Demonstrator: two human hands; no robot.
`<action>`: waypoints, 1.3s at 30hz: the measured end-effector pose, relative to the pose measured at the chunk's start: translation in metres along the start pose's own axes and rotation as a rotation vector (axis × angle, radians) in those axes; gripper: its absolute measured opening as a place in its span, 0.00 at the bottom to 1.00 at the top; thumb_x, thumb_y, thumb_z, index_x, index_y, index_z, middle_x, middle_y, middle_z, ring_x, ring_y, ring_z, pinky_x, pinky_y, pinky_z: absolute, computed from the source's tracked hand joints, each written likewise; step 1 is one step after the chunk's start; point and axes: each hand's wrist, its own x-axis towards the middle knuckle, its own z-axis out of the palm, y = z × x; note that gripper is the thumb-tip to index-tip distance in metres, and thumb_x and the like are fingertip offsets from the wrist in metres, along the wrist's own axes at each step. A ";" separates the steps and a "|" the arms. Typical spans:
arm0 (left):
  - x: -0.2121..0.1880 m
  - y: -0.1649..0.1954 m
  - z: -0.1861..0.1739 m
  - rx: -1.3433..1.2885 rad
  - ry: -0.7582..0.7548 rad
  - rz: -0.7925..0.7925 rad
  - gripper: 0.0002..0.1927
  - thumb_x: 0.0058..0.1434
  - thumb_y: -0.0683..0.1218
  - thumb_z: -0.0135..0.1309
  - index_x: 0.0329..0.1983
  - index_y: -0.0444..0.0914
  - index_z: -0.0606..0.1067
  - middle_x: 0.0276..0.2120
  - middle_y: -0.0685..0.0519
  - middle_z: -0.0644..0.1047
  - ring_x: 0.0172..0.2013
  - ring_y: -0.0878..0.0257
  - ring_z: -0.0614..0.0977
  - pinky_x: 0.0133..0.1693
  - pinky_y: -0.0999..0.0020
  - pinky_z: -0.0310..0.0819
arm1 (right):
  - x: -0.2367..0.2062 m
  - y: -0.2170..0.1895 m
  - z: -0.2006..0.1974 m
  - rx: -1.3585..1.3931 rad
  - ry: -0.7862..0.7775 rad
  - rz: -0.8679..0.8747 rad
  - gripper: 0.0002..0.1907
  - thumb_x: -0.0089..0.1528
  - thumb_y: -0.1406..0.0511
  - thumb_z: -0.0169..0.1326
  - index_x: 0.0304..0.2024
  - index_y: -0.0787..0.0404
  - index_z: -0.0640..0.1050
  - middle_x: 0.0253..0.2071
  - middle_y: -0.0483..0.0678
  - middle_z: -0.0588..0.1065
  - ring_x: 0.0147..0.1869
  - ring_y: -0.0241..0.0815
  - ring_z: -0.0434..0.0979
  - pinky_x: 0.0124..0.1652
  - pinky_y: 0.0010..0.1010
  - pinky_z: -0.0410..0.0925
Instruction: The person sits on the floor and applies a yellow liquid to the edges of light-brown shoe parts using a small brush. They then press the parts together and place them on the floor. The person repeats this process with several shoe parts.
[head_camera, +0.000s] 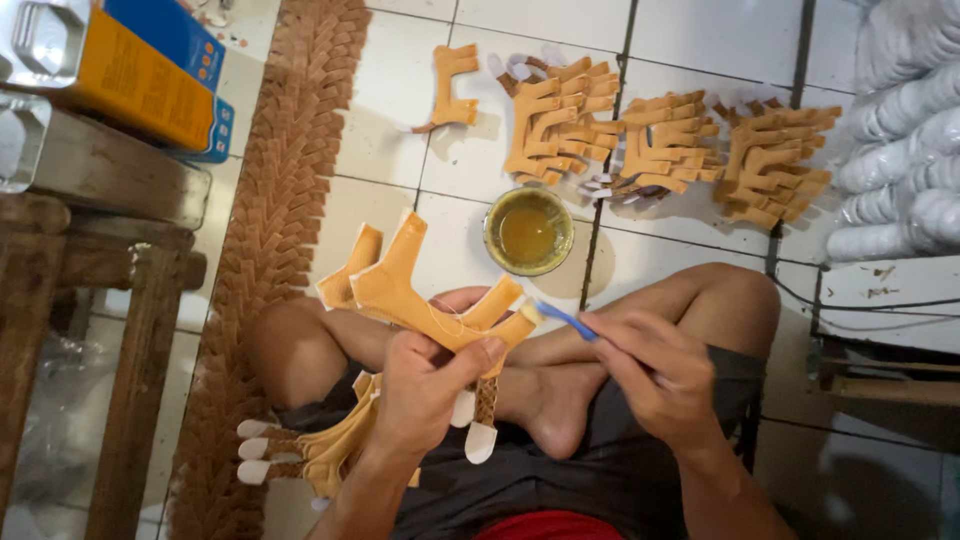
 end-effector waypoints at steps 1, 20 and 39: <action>0.000 0.001 0.000 0.026 -0.011 0.003 0.24 0.62 0.36 0.57 0.62 0.27 0.71 0.47 0.47 0.82 0.44 0.67 0.81 0.46 0.72 0.76 | 0.003 0.001 -0.002 -0.026 -0.009 -0.007 0.14 0.59 0.76 0.56 0.48 0.69 0.81 0.38 0.51 0.79 0.40 0.40 0.79 0.41 0.25 0.71; 0.005 -0.005 0.005 0.109 0.088 0.109 0.22 0.64 0.36 0.56 0.62 0.28 0.71 0.42 0.51 0.82 0.36 0.73 0.79 0.37 0.78 0.75 | 0.000 -0.009 0.004 -0.074 0.080 -0.040 0.14 0.61 0.76 0.58 0.50 0.67 0.81 0.36 0.50 0.79 0.34 0.36 0.79 0.34 0.24 0.70; -0.002 -0.006 0.012 0.048 0.085 0.115 0.23 0.64 0.36 0.56 0.62 0.26 0.71 0.45 0.49 0.82 0.42 0.70 0.81 0.42 0.76 0.76 | -0.042 0.050 0.001 0.708 -0.031 0.404 0.11 0.65 0.75 0.53 0.47 0.76 0.81 0.35 0.50 0.77 0.28 0.30 0.67 0.27 0.19 0.59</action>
